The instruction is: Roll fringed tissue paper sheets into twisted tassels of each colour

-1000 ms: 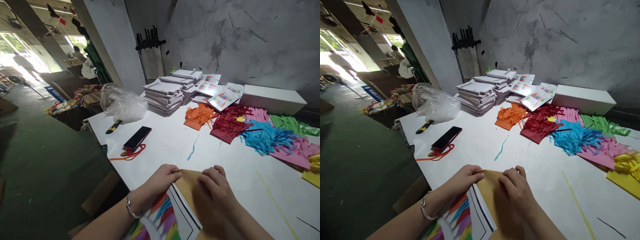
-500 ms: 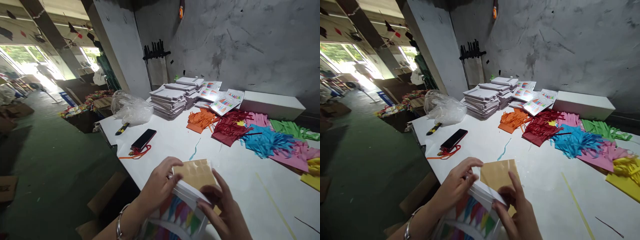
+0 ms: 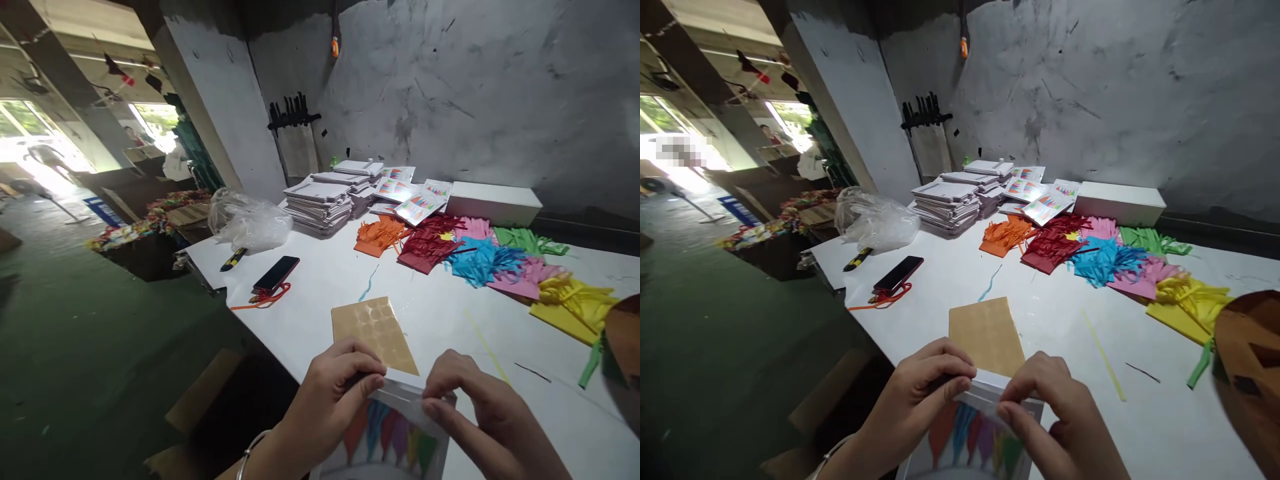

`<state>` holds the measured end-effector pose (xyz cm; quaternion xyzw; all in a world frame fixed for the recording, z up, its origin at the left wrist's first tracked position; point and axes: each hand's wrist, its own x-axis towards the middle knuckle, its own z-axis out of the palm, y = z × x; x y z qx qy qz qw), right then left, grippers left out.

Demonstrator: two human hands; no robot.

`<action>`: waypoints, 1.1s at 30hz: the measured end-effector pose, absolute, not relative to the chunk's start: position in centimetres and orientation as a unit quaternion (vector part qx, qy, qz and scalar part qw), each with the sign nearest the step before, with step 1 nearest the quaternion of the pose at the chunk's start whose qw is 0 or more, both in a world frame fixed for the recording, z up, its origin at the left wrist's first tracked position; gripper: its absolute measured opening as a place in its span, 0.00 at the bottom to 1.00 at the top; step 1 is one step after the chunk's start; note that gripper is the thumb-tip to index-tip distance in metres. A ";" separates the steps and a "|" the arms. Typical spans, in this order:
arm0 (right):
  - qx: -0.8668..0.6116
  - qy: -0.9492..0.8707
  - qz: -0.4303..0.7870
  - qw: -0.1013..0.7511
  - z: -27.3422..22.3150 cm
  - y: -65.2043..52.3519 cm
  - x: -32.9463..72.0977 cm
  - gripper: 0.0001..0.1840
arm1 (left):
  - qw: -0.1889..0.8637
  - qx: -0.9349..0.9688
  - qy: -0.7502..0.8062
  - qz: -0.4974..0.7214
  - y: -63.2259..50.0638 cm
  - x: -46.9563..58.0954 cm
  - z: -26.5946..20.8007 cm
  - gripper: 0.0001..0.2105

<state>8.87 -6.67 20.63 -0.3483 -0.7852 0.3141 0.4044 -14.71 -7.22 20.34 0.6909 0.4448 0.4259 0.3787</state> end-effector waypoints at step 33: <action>-0.436 -0.778 0.064 0.449 16.7 -8.7 9.3 0.16 | 0.367 0.737 0.414 0.389 -8.0 -12.1 20.4 0.06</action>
